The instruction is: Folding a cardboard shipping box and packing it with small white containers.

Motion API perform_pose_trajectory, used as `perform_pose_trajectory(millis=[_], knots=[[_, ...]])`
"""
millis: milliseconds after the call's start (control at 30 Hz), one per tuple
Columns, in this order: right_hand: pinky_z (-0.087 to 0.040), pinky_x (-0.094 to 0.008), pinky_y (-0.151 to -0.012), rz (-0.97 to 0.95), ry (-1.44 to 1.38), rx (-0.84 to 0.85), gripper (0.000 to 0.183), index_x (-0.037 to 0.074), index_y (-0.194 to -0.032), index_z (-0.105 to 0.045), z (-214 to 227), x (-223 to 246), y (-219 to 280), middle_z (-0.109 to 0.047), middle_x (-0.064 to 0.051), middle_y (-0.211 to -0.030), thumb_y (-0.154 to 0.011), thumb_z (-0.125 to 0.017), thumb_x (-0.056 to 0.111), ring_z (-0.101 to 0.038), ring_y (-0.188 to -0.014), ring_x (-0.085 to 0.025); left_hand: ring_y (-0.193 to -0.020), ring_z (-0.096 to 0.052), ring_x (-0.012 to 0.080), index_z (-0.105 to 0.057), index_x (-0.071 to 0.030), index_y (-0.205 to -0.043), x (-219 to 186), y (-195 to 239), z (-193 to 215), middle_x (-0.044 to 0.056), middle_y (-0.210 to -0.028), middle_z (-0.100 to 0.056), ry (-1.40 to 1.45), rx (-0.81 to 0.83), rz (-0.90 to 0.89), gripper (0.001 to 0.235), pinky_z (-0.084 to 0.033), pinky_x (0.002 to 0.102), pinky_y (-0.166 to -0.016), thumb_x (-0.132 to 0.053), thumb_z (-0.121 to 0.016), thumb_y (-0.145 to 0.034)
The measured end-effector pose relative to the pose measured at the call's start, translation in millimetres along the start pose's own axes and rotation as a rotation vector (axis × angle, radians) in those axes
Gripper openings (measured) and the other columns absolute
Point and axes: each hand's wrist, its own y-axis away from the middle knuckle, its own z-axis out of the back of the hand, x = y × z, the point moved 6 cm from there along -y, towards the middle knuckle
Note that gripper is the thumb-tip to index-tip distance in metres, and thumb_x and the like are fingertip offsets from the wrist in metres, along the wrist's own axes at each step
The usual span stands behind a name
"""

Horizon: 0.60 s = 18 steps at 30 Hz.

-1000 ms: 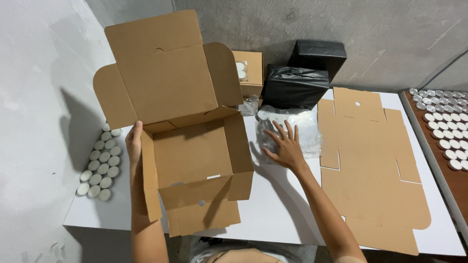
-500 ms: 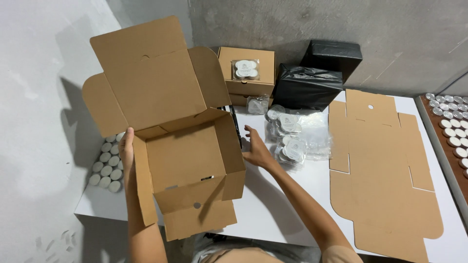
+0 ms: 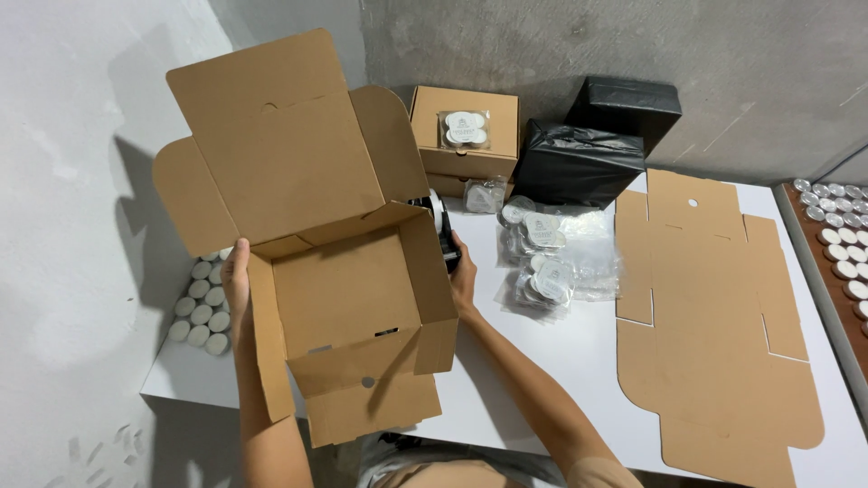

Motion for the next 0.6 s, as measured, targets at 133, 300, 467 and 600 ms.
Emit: perform_pose_trajectory(millis=[133, 300, 467, 600], knots=[[-0.056, -0.046, -0.094, -0.008, -0.025, -0.108, 0.052, 0.001, -0.125, -0.060, 12, 40, 2, -0.056, -0.026, -0.143, -0.078, -0.082, -0.003, -0.059, -0.123, -0.041, -0.070, -0.060, 0.0020, -0.072, -0.023, -0.095, -33, 17, -24, -0.008, -0.081, -0.069, -0.009, -0.026, 0.016, 0.025, -0.053, 0.020, -0.071, -0.042, -0.061, -0.107], [-0.059, -0.039, -0.093, 0.012, 0.020, -0.202, 0.056, 0.003, -0.120, -0.063, 55, 84, 10, -0.059, -0.020, -0.142, -0.071, -0.090, 0.002, -0.064, -0.119, -0.035, -0.068, -0.058, 0.0024, -0.069, -0.025, -0.090, -47, 21, -38, -0.007, -0.078, -0.067, -0.050, -0.024, 0.009, 0.025, -0.053, 0.019, -0.071, -0.040, -0.061, -0.108], [-0.057, -0.039, -0.092, 0.075, 0.066, -0.317, 0.051, 0.000, -0.116, -0.061, 153, 107, 30, -0.057, -0.026, -0.142, -0.074, -0.089, 0.002, -0.062, -0.116, -0.030, -0.067, -0.057, 0.0011, -0.064, -0.023, -0.082, -51, 34, -84, -0.008, -0.074, -0.063, -0.013, 0.020, 0.002, 0.028, -0.052, 0.018, -0.068, -0.038, -0.063, -0.106], [-0.054, -0.039, -0.089, 0.261, 0.276, -0.503, 0.051, -0.005, -0.114, -0.060, 246, 130, 47, -0.063, -0.029, -0.121, -0.073, -0.091, -0.002, -0.063, -0.111, -0.031, -0.077, -0.052, 0.0008, -0.066, -0.021, -0.084, 61, -16, -74, -0.009, -0.076, -0.059, -0.073, 0.113, -0.081, 0.028, -0.051, 0.023, -0.080, -0.035, -0.063, -0.108]])
